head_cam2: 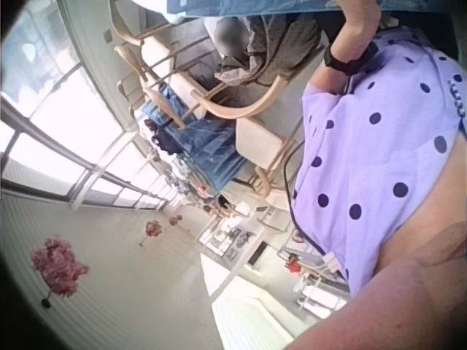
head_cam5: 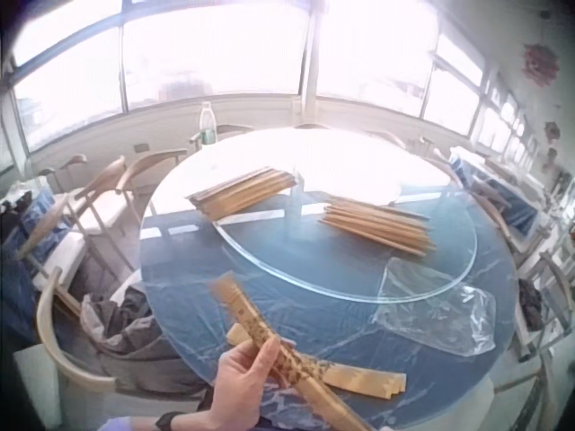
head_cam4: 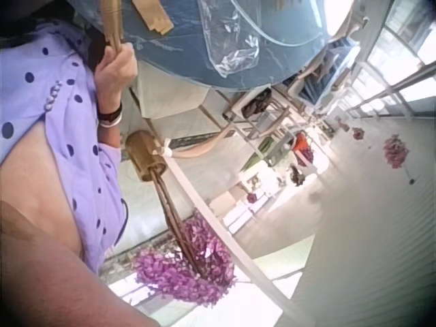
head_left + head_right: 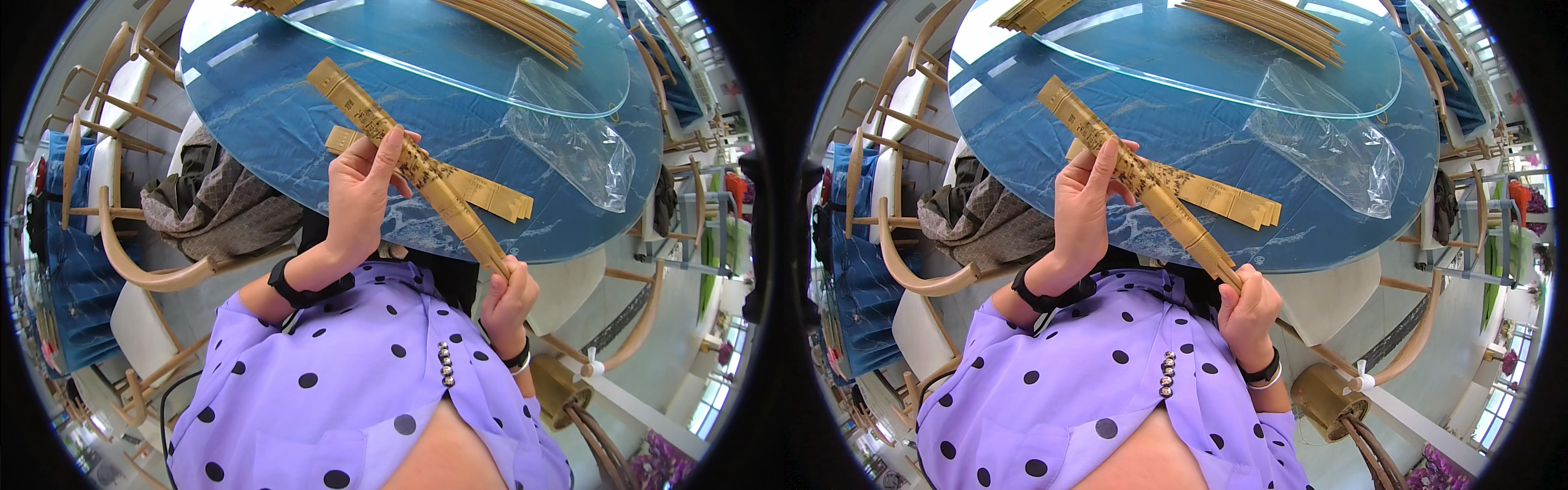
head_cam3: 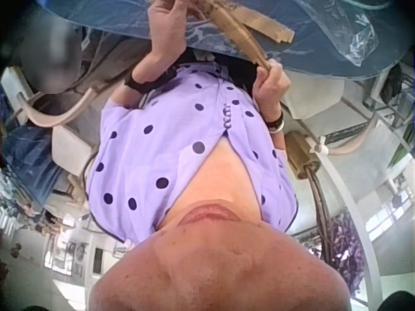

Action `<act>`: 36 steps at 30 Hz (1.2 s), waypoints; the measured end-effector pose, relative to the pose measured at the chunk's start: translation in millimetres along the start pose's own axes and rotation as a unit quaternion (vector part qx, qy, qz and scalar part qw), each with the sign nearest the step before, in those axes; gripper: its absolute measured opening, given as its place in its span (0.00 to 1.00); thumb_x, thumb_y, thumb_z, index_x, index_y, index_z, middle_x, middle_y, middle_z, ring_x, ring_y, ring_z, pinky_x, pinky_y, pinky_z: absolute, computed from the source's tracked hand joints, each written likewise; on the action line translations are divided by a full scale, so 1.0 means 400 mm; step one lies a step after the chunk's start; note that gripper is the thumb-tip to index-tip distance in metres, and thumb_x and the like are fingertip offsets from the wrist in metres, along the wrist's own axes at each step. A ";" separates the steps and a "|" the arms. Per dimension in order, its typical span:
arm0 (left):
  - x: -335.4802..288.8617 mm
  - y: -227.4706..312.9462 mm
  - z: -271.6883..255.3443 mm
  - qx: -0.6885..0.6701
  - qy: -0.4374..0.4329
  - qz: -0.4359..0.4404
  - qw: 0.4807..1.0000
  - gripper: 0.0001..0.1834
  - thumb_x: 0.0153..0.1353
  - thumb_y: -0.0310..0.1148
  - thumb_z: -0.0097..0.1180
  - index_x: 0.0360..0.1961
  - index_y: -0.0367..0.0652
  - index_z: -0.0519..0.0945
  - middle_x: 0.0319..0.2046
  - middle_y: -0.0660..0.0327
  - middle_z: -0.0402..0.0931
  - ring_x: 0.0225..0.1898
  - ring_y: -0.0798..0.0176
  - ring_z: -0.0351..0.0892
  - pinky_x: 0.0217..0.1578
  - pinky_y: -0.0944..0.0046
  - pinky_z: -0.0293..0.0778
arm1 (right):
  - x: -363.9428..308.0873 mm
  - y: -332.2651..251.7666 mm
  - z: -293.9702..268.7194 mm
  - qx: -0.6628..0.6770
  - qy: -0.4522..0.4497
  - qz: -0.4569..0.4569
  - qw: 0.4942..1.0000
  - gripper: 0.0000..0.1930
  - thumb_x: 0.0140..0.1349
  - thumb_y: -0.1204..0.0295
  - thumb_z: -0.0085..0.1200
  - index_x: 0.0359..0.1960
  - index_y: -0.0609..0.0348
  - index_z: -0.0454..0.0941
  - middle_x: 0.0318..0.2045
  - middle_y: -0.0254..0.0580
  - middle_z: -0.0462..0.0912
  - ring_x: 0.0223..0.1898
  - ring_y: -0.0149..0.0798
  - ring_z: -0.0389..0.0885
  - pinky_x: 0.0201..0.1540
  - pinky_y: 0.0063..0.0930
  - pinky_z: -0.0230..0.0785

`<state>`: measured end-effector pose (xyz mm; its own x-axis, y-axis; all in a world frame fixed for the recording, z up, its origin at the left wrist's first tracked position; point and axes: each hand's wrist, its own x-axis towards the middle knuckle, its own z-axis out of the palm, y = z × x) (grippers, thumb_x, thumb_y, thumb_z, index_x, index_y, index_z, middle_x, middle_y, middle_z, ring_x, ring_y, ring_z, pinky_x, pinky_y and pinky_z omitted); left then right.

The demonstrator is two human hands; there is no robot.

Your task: The person repeatedly picks up thin bamboo sticks and a flat bamboo piece with printed markings, aligns them, and slides the sticks into slots to form a fan-like structure. The person handles the components one at a time, repeatedly assembling and disassembling the same unit on a glass table.

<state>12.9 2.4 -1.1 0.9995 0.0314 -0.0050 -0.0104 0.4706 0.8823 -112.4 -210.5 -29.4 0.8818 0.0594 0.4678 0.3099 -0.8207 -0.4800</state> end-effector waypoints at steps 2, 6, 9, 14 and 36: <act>0.008 0.015 0.014 -0.041 -0.005 0.007 0.999 0.18 0.76 0.41 0.51 0.46 0.36 0.83 0.37 0.58 0.85 0.35 0.69 0.85 0.31 0.69 0.79 | 0.000 0.001 -0.005 0.000 -0.001 0.001 1.000 0.19 0.76 0.58 0.45 0.34 0.62 0.68 0.25 0.47 0.75 0.21 0.51 0.74 0.24 0.39 0.65; 0.017 0.015 -0.002 -0.006 -0.030 0.008 1.000 0.19 0.77 0.41 0.48 0.47 0.34 0.82 0.37 0.55 0.85 0.42 0.62 0.88 0.39 0.65 0.83 | -0.005 0.000 -0.005 -0.011 0.011 -0.003 1.000 0.19 0.76 0.58 0.44 0.35 0.63 0.69 0.25 0.48 0.75 0.21 0.52 0.74 0.24 0.40 0.66; 0.018 0.014 -0.005 0.003 -0.033 0.008 0.999 0.19 0.77 0.41 0.49 0.47 0.34 0.82 0.37 0.55 0.85 0.42 0.62 0.88 0.40 0.66 0.83 | -0.011 -0.006 -0.004 -0.017 -0.001 0.011 1.000 0.18 0.76 0.58 0.44 0.36 0.63 0.69 0.27 0.49 0.76 0.22 0.53 0.75 0.25 0.41 0.67; 0.009 0.014 -0.010 0.015 -0.031 -0.011 0.999 0.19 0.76 0.41 0.49 0.46 0.34 0.82 0.37 0.54 0.85 0.42 0.62 0.87 0.41 0.66 0.83 | -0.015 -0.007 0.007 -0.013 -0.007 0.015 1.000 0.18 0.76 0.58 0.44 0.37 0.62 0.69 0.27 0.49 0.77 0.23 0.55 0.75 0.26 0.43 0.67; 0.015 0.014 -0.009 -0.035 -0.031 -0.018 0.999 0.18 0.80 0.41 0.37 0.44 0.38 0.74 0.39 0.49 0.85 0.38 0.59 0.88 0.42 0.61 0.84 | 0.024 -0.039 0.018 0.046 -0.031 -0.021 0.998 0.19 0.75 0.56 0.47 0.38 0.63 0.73 0.23 0.46 0.74 0.22 0.53 0.74 0.25 0.42 0.66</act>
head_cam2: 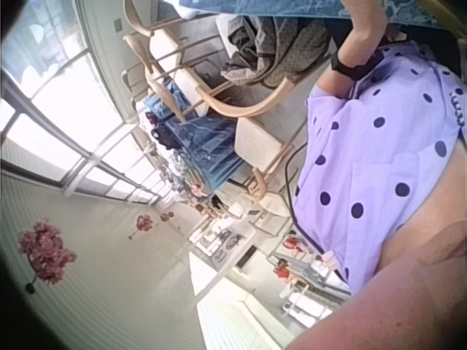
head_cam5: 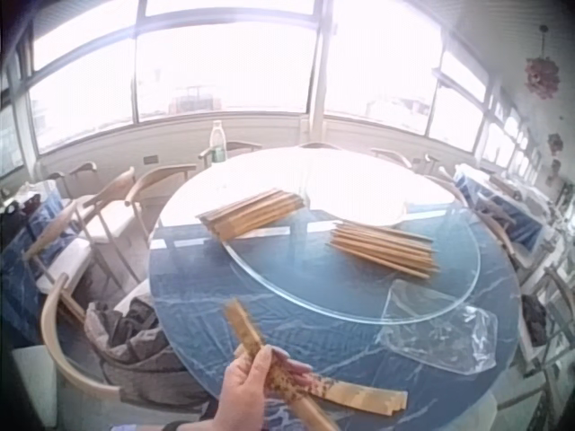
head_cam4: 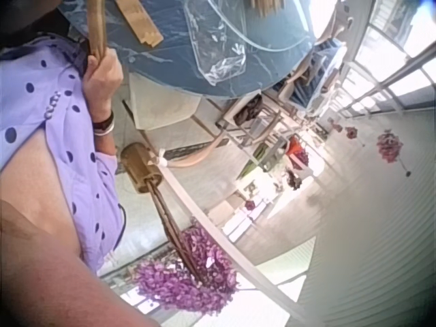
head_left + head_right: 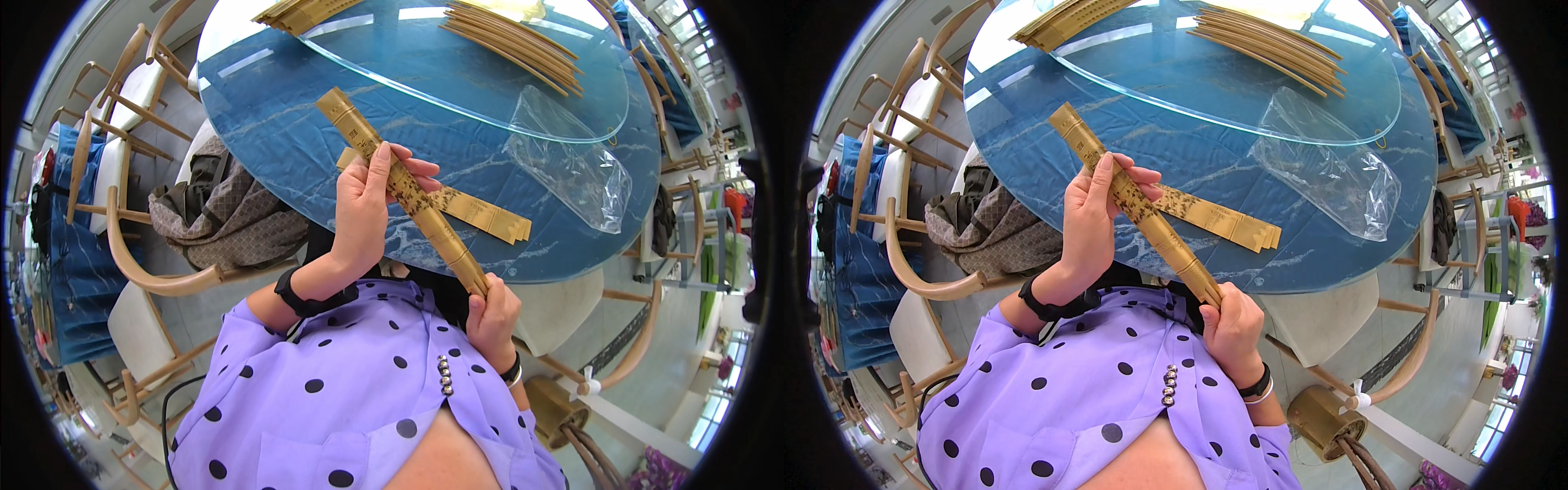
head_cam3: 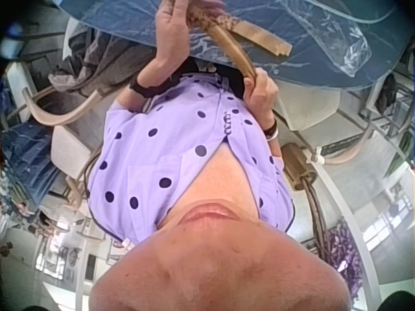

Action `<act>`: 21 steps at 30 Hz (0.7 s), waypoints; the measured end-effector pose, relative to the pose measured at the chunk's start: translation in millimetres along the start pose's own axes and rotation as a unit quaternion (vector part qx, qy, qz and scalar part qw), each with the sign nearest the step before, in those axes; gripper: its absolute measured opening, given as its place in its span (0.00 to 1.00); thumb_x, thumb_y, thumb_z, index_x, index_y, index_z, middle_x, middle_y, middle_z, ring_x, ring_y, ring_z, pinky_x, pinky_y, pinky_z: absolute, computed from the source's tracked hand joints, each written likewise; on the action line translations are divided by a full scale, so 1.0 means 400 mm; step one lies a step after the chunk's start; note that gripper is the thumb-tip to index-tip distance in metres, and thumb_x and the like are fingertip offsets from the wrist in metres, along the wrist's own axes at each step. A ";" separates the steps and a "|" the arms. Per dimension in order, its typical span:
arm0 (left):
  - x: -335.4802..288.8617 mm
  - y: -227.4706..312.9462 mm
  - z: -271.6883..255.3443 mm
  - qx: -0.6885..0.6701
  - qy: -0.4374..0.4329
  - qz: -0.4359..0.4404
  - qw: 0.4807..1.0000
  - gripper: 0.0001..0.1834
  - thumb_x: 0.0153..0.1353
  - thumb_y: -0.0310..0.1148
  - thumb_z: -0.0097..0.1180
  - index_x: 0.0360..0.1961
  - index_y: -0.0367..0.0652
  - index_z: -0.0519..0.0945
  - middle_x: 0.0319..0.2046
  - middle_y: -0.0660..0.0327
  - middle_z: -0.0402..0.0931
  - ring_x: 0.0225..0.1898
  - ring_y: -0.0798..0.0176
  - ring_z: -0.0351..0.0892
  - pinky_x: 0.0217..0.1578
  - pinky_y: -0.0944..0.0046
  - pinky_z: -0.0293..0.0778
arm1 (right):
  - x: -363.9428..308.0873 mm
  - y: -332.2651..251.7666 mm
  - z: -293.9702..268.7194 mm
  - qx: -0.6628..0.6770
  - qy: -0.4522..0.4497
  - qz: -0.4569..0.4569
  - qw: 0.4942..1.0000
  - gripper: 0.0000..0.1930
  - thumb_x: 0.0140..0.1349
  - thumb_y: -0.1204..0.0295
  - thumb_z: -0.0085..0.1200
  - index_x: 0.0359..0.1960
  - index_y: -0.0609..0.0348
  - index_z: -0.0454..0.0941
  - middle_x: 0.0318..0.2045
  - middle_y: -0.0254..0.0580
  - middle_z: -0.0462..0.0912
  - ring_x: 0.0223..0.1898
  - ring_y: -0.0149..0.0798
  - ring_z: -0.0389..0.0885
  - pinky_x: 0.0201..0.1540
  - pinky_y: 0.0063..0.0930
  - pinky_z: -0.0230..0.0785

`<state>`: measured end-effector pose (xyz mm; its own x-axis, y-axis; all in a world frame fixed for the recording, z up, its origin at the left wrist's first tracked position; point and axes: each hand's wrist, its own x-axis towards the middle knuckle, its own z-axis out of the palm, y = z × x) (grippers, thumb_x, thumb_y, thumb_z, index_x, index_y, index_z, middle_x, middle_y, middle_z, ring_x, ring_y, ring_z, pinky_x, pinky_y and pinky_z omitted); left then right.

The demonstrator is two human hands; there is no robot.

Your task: The person repeatedly picks up thin bamboo sticks and a flat bamboo piece with printed markings, aligns them, and slides the sticks into slots to form a fan-like structure. The person handles the components one at a time, repeatedly assembling and disassembling the same unit on a glass table.

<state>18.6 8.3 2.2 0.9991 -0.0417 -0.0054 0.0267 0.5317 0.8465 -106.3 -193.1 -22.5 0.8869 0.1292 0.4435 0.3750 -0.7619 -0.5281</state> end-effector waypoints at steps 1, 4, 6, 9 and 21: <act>0.003 0.002 -0.003 0.002 0.005 0.003 1.000 0.18 0.80 0.41 0.37 0.44 0.38 0.74 0.39 0.49 0.85 0.38 0.59 0.88 0.42 0.61 0.84 | -0.003 0.004 -0.002 0.010 -0.010 0.000 1.000 0.18 0.74 0.57 0.48 0.37 0.62 0.73 0.23 0.46 0.74 0.22 0.53 0.74 0.25 0.42 0.66; 0.005 0.008 -0.003 0.008 0.016 0.007 1.000 0.18 0.80 0.41 0.38 0.44 0.38 0.74 0.38 0.50 0.85 0.37 0.61 0.87 0.41 0.62 0.84 | -0.014 0.019 -0.009 0.023 -0.032 -0.007 0.999 0.15 0.73 0.61 0.51 0.35 0.62 0.73 0.23 0.45 0.74 0.22 0.52 0.74 0.25 0.41 0.66; 0.000 0.008 0.003 0.012 0.017 -0.002 1.000 0.18 0.80 0.41 0.38 0.44 0.38 0.74 0.38 0.50 0.85 0.36 0.61 0.87 0.41 0.62 0.83 | -0.019 0.019 -0.012 0.009 -0.037 -0.018 0.999 0.13 0.71 0.64 0.54 0.34 0.62 0.72 0.23 0.45 0.74 0.22 0.52 0.75 0.25 0.41 0.66; -0.004 0.002 0.004 0.011 0.011 0.016 1.000 0.17 0.80 0.40 0.38 0.43 0.37 0.74 0.37 0.50 0.85 0.36 0.61 0.87 0.41 0.62 0.83 | -0.018 0.018 -0.010 0.022 -0.018 -0.022 0.999 0.13 0.69 0.65 0.57 0.33 0.62 0.71 0.23 0.45 0.74 0.22 0.52 0.74 0.24 0.41 0.66; -0.010 -0.030 0.023 -0.029 0.004 0.006 1.000 0.19 0.81 0.42 0.34 0.50 0.37 0.72 0.40 0.51 0.84 0.37 0.63 0.85 0.44 0.60 0.83 | 0.019 -0.012 0.016 0.021 -0.053 -0.020 0.998 0.19 0.68 0.61 0.58 0.27 0.61 0.68 0.21 0.45 0.71 0.20 0.52 0.72 0.23 0.41 0.65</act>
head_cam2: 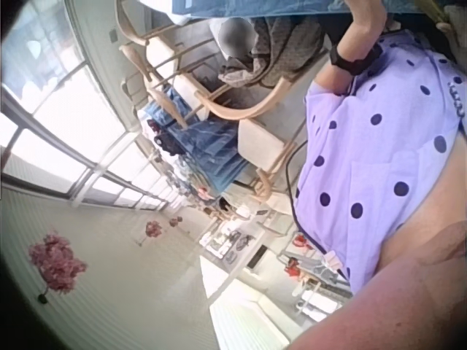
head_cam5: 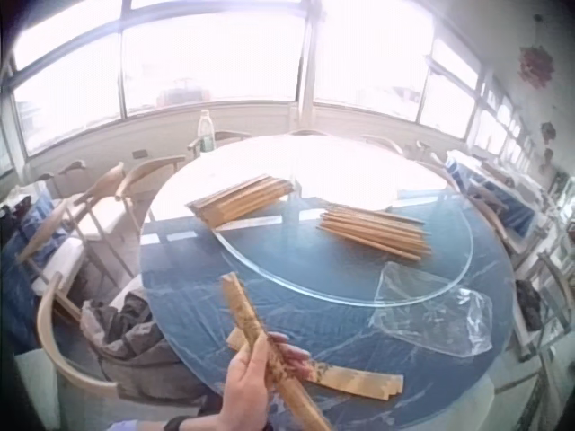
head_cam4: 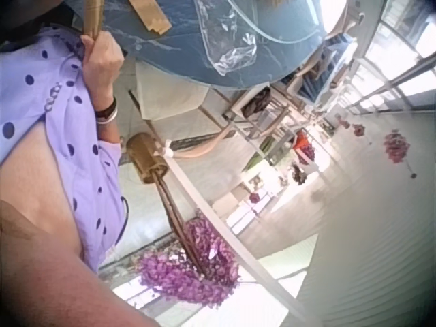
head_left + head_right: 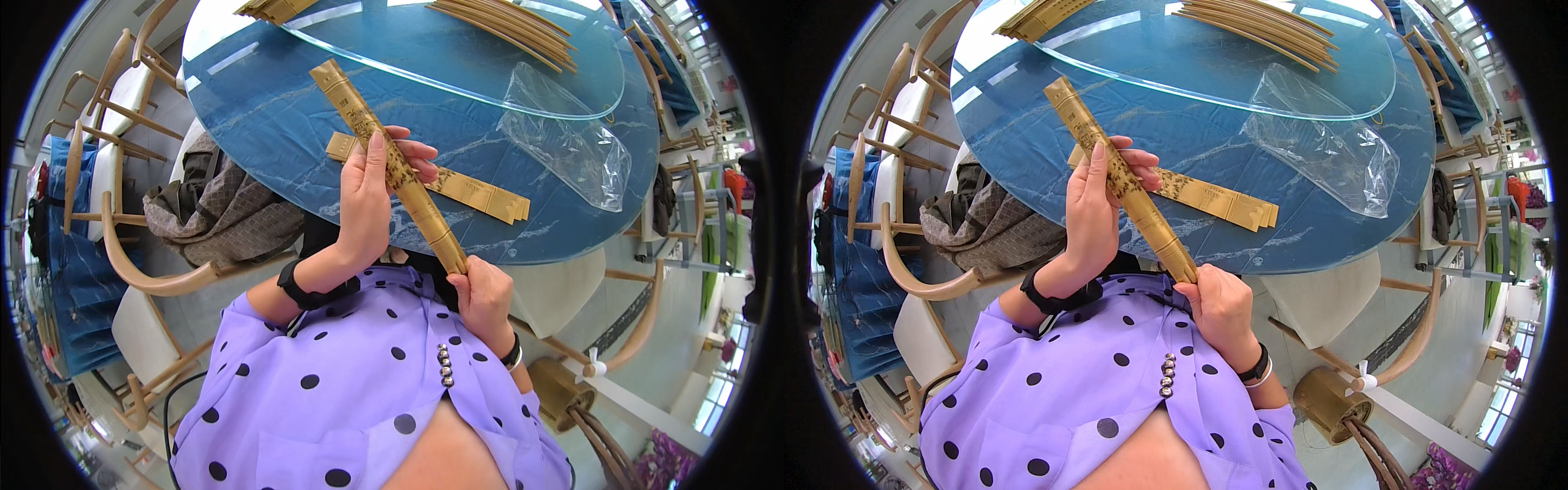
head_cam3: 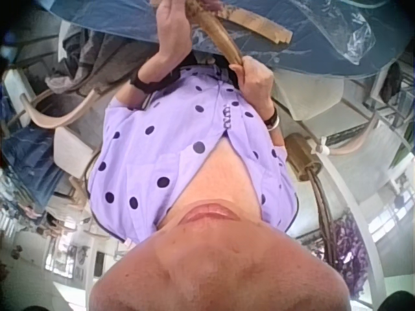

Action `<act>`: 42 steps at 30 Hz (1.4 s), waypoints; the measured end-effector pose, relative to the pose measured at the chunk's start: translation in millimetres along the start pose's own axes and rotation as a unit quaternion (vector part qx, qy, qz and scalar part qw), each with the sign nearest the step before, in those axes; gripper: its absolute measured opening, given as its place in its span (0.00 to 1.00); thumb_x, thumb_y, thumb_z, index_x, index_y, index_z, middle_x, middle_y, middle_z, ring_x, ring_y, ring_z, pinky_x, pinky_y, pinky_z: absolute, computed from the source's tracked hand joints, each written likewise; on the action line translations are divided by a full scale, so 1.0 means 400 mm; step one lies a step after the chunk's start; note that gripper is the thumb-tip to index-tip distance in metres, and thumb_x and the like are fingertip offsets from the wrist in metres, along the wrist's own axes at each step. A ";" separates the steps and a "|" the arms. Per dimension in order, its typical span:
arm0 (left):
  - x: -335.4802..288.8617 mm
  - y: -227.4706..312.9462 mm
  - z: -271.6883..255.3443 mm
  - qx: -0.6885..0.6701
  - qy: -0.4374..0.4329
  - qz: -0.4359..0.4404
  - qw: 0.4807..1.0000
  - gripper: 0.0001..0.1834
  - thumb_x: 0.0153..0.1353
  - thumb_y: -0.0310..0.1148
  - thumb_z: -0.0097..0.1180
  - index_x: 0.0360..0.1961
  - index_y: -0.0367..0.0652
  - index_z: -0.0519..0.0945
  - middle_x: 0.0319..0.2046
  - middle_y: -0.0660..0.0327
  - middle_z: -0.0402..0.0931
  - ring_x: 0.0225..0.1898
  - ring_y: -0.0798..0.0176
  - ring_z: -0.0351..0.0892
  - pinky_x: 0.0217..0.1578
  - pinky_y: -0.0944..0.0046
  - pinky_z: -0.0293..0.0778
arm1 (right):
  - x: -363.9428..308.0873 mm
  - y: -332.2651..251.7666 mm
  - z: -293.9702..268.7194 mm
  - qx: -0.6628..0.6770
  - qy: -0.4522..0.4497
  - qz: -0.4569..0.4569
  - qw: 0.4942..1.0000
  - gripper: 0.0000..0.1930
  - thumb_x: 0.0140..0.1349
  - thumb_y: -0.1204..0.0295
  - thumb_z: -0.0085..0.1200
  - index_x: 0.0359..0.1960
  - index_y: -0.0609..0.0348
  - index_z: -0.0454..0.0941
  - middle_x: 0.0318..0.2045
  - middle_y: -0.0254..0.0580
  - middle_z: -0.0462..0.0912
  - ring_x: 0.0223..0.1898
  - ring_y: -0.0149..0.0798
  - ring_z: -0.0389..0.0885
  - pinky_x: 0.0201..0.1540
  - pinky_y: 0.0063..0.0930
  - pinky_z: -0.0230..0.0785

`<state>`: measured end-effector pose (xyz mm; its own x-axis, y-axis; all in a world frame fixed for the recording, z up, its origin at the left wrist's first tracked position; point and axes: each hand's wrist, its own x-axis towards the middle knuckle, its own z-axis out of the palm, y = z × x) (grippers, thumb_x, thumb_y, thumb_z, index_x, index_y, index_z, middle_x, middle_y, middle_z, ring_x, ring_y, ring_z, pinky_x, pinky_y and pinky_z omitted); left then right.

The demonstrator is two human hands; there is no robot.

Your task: The person repeatedly picks up thin bamboo sticks and a flat bamboo piece with printed markings, aligns them, and slides the sticks into slots to form a fan-like structure. The person handles the components one at a time, repeatedly assembling and disassembling the same unit on a glass table.

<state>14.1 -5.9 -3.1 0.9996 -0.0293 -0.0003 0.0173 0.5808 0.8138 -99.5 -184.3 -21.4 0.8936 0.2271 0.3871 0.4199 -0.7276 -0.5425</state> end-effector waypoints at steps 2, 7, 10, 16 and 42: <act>-0.006 -0.020 0.010 -0.022 -0.009 -0.014 1.000 0.20 0.81 0.41 0.33 0.52 0.36 0.71 0.40 0.53 0.82 0.36 0.66 0.83 0.43 0.61 0.83 | 0.017 -0.014 -0.002 0.008 -0.023 -0.015 1.000 0.20 0.65 0.59 0.61 0.26 0.60 0.68 0.20 0.43 0.70 0.20 0.49 0.72 0.23 0.38 0.65; 0.007 -0.038 -0.002 -0.057 0.004 -0.078 0.995 0.17 0.80 0.38 0.36 0.54 0.34 0.71 0.34 0.60 0.77 0.29 0.71 0.74 0.35 0.66 0.79 | 0.043 -0.027 -0.027 0.051 -0.055 -0.036 0.997 0.19 0.60 0.57 0.66 0.31 0.61 0.75 0.22 0.40 0.75 0.21 0.43 0.76 0.24 0.33 0.68; 0.004 -0.028 0.003 -0.054 0.001 -0.105 0.993 0.16 0.80 0.36 0.38 0.55 0.33 0.71 0.33 0.61 0.76 0.26 0.73 0.68 0.29 0.69 0.74 | 0.043 -0.036 -0.048 0.051 -0.042 -0.001 0.998 0.17 0.54 0.60 0.71 0.34 0.58 0.78 0.24 0.37 0.78 0.22 0.39 0.77 0.24 0.31 0.69; 0.005 -0.031 0.012 -0.057 -0.017 -0.111 0.992 0.16 0.79 0.35 0.40 0.54 0.34 0.73 0.33 0.62 0.76 0.27 0.75 0.67 0.26 0.71 0.71 | 0.036 -0.029 -0.025 0.014 0.037 -0.123 0.992 0.16 0.51 0.64 0.73 0.36 0.57 0.81 0.26 0.34 0.79 0.23 0.37 0.78 0.24 0.27 0.69; -0.011 -0.035 0.029 -0.037 -0.024 -0.158 0.986 0.18 0.79 0.35 0.42 0.58 0.33 0.73 0.33 0.66 0.74 0.29 0.78 0.66 0.26 0.74 0.70 | 0.043 -0.056 -0.034 -0.091 0.031 -0.200 0.975 0.08 0.52 0.74 0.67 0.33 0.57 0.82 0.31 0.34 0.80 0.26 0.32 0.78 0.31 0.24 0.68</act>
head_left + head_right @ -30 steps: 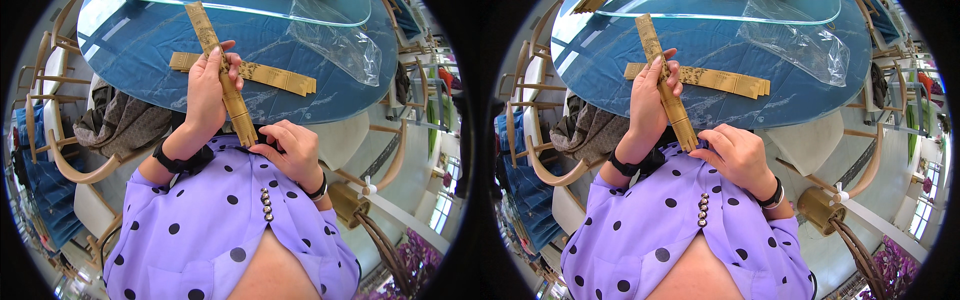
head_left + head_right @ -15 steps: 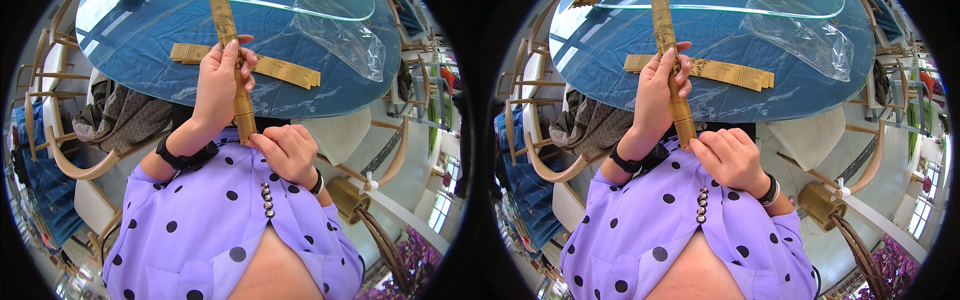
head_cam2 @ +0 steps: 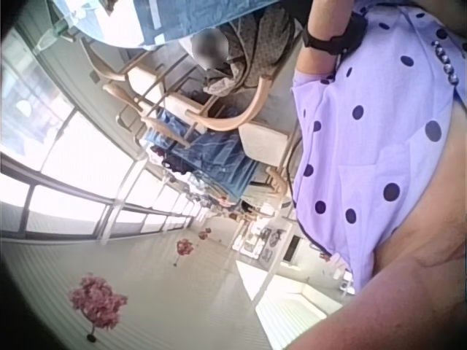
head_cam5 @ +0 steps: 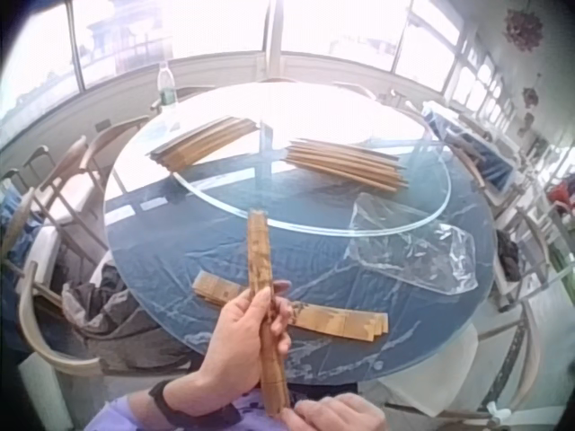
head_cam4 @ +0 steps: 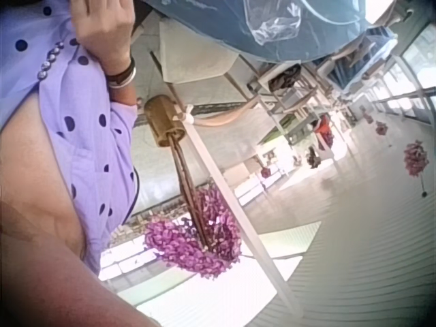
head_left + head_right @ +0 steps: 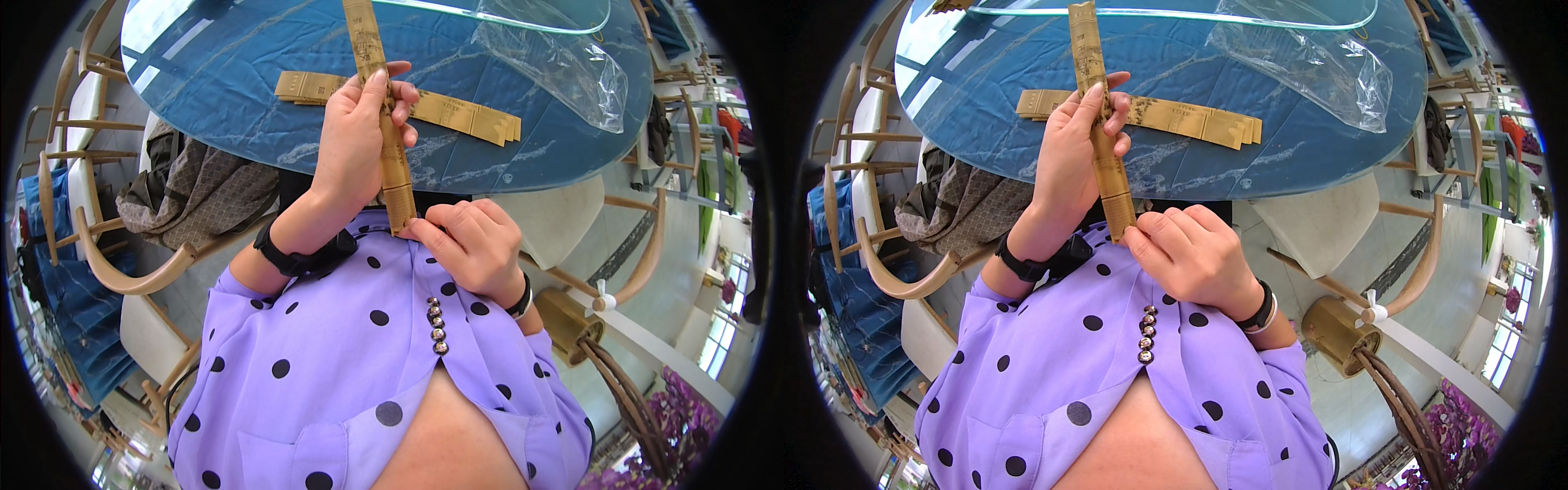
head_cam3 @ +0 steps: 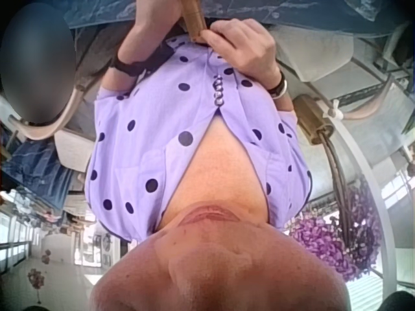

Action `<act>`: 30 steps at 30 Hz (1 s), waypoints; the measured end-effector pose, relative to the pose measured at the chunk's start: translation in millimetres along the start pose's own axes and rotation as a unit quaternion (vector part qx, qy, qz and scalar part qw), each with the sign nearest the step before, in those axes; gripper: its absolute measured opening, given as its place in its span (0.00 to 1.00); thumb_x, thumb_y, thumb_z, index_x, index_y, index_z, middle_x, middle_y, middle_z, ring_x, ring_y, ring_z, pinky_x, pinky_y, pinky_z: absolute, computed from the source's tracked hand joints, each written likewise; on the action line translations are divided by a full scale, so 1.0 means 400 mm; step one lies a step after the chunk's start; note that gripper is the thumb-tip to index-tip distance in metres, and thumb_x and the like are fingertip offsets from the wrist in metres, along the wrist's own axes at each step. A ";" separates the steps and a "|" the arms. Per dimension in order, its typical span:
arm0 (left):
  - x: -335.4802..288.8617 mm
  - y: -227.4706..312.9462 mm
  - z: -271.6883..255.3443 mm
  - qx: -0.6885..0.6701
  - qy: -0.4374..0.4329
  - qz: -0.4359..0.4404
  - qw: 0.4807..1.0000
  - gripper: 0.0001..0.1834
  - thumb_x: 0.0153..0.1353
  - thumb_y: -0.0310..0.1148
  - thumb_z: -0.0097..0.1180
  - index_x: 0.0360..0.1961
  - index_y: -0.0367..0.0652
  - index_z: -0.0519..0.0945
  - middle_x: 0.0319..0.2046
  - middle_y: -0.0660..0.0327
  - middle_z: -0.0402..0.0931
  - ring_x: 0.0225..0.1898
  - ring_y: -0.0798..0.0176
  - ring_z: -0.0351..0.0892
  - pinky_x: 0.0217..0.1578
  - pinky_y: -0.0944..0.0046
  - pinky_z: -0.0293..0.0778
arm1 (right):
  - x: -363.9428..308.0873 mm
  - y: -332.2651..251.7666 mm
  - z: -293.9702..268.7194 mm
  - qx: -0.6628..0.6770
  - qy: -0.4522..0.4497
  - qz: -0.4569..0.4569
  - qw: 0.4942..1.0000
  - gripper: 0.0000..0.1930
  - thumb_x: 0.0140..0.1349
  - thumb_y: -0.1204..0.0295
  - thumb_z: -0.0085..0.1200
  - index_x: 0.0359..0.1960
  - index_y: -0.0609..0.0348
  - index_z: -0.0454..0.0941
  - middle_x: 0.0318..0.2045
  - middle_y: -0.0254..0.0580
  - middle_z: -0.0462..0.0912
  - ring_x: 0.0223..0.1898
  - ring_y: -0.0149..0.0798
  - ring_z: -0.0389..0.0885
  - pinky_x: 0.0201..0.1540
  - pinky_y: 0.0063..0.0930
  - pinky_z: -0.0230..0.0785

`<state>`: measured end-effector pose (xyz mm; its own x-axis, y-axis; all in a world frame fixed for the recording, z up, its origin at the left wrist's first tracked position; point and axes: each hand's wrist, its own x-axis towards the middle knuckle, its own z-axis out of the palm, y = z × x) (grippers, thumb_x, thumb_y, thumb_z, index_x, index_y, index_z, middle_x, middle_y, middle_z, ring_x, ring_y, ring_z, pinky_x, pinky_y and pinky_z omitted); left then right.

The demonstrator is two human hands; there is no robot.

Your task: The person repeatedly picks up thin bamboo sticks and a flat bamboo piece with printed markings, aligns them, and slides the sticks into slots to form a fan-like structure. The person handles the components one at a time, repeatedly assembling and disassembling the same unit on a glass table.

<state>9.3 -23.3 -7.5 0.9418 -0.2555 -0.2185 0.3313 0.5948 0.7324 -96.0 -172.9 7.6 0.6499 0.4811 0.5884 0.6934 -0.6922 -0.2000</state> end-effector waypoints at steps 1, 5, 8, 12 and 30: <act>0.000 0.002 0.000 0.000 0.003 -0.002 1.000 0.18 0.79 0.35 0.42 0.58 0.33 0.73 0.33 0.66 0.74 0.29 0.78 0.66 0.26 0.73 0.71 | -0.002 0.000 0.001 -0.007 0.000 -0.002 1.000 0.08 0.52 0.74 0.67 0.34 0.57 0.82 0.31 0.34 0.80 0.27 0.32 0.78 0.31 0.24 0.68; -0.005 0.011 -0.005 0.018 0.007 -0.001 1.000 0.18 0.79 0.36 0.41 0.58 0.32 0.72 0.33 0.66 0.75 0.29 0.78 0.67 0.28 0.72 0.76 | -0.006 -0.006 0.011 -0.052 0.028 -0.012 0.998 0.13 0.46 0.68 0.73 0.34 0.54 0.84 0.29 0.32 0.79 0.24 0.31 0.77 0.30 0.24 0.65; -0.009 0.015 -0.001 0.027 -0.010 -0.001 1.000 0.18 0.79 0.36 0.41 0.57 0.31 0.71 0.33 0.65 0.75 0.29 0.78 0.68 0.26 0.72 0.80 | -0.010 -0.006 0.004 -0.036 0.021 -0.004 0.999 0.08 0.54 0.73 0.65 0.35 0.57 0.82 0.33 0.34 0.81 0.27 0.31 0.78 0.33 0.27 0.66; -0.006 0.008 0.001 0.025 -0.016 -0.019 0.999 0.19 0.79 0.37 0.41 0.58 0.31 0.71 0.32 0.64 0.74 0.27 0.78 0.68 0.23 0.73 0.79 | 0.000 -0.015 0.001 -0.015 0.016 -0.012 1.000 0.06 0.56 0.73 0.63 0.35 0.57 0.82 0.33 0.34 0.81 0.27 0.32 0.78 0.35 0.28 0.66; 0.598 0.602 -0.244 0.814 0.124 0.358 0.440 0.22 0.75 0.35 0.46 0.66 0.42 0.74 0.48 0.45 0.69 0.52 0.45 0.73 0.55 0.53 0.73 | 0.033 0.058 -0.022 0.040 0.010 0.099 0.994 0.11 0.53 0.67 0.72 0.30 0.56 0.81 0.27 0.34 0.80 0.25 0.37 0.78 0.27 0.31 0.66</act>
<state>320.1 133.3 53.6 0.8153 -0.2352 0.5291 -0.3457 -0.9308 0.1189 -74.1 -187.5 17.6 0.7702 0.3286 0.5466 0.5758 -0.7267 -0.3746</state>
